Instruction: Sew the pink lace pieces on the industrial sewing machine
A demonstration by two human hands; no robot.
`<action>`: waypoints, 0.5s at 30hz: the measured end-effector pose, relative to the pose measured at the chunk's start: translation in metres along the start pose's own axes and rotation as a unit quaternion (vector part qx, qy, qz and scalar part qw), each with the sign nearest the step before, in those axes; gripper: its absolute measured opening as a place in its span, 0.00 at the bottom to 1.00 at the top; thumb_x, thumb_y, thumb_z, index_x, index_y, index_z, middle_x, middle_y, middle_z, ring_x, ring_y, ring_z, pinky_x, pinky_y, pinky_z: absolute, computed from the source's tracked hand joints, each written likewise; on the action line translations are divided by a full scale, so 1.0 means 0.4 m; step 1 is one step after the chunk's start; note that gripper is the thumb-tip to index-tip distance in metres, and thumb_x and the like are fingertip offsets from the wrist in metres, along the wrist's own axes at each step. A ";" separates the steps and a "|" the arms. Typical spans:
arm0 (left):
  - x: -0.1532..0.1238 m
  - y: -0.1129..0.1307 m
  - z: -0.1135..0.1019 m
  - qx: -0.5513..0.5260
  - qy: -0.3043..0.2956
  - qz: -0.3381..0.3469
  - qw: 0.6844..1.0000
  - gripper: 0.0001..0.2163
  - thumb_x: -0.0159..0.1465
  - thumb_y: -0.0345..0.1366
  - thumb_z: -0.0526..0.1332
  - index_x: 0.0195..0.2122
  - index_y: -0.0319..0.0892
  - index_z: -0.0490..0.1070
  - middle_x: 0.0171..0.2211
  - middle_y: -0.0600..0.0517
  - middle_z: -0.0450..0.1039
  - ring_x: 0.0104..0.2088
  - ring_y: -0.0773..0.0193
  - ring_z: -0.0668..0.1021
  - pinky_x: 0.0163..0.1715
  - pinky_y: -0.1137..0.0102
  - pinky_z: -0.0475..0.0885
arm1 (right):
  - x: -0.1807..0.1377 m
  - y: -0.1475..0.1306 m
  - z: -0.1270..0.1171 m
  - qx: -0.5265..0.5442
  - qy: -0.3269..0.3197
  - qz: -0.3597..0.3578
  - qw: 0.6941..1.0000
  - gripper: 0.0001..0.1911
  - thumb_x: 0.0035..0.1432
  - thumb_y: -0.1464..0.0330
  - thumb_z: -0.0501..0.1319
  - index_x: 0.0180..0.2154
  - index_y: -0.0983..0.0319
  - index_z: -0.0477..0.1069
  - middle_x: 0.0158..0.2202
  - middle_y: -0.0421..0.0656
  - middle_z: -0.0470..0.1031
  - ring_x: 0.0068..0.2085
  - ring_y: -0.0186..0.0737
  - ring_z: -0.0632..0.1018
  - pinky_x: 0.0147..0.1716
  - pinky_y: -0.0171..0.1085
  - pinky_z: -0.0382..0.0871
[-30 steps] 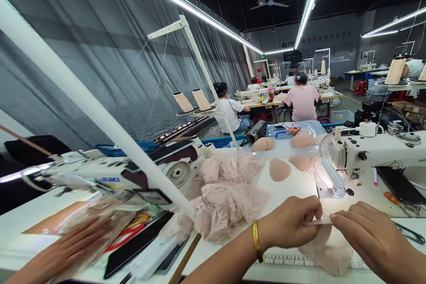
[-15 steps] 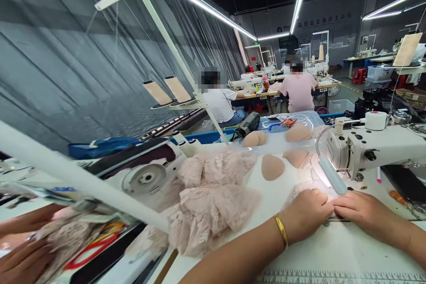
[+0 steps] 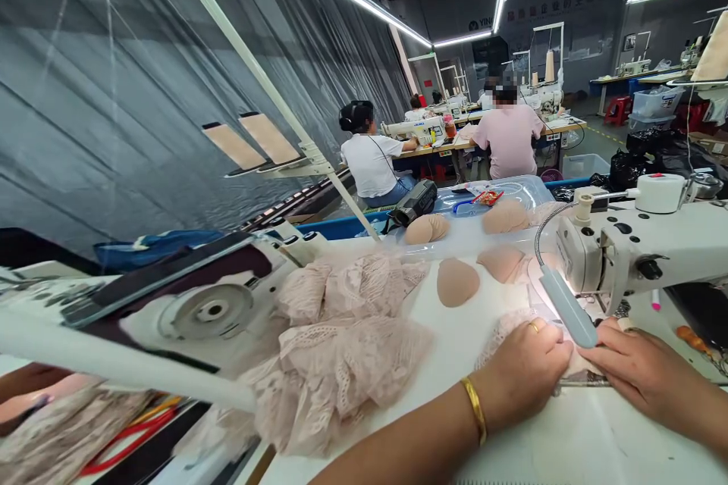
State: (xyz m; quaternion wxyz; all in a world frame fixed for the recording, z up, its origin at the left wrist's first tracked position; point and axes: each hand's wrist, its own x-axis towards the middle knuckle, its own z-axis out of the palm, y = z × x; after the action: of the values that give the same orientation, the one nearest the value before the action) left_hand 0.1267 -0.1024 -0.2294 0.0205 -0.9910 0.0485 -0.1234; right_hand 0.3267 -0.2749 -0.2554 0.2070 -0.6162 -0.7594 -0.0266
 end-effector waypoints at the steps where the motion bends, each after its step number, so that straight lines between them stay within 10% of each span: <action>1: 0.001 0.002 0.001 -0.001 0.003 -0.001 1.000 0.05 0.69 0.29 0.57 0.35 0.41 0.69 0.36 0.47 0.73 0.36 0.58 0.72 0.36 0.64 0.68 | 0.002 -0.001 -0.002 0.000 0.002 0.003 1.000 0.20 0.71 0.76 0.52 0.55 0.53 0.73 0.43 0.44 0.77 0.42 0.45 0.77 0.38 0.41 0.74; 15: 0.027 -0.016 -0.003 -0.009 -0.014 0.014 1.000 0.05 0.70 0.28 0.58 0.36 0.39 0.69 0.39 0.47 0.75 0.39 0.57 0.75 0.41 0.63 0.69 | 0.018 -0.005 -0.001 0.007 -0.005 0.025 1.000 0.15 0.72 0.76 0.50 0.49 0.55 0.72 0.44 0.44 0.77 0.40 0.44 0.77 0.35 0.41 0.70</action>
State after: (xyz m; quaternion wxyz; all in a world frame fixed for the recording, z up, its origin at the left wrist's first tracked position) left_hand 0.1374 -0.0973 -0.2252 0.0142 -0.9920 0.0629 -0.1085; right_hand 0.3236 -0.2688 -0.2519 0.2078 -0.6335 -0.7452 -0.0131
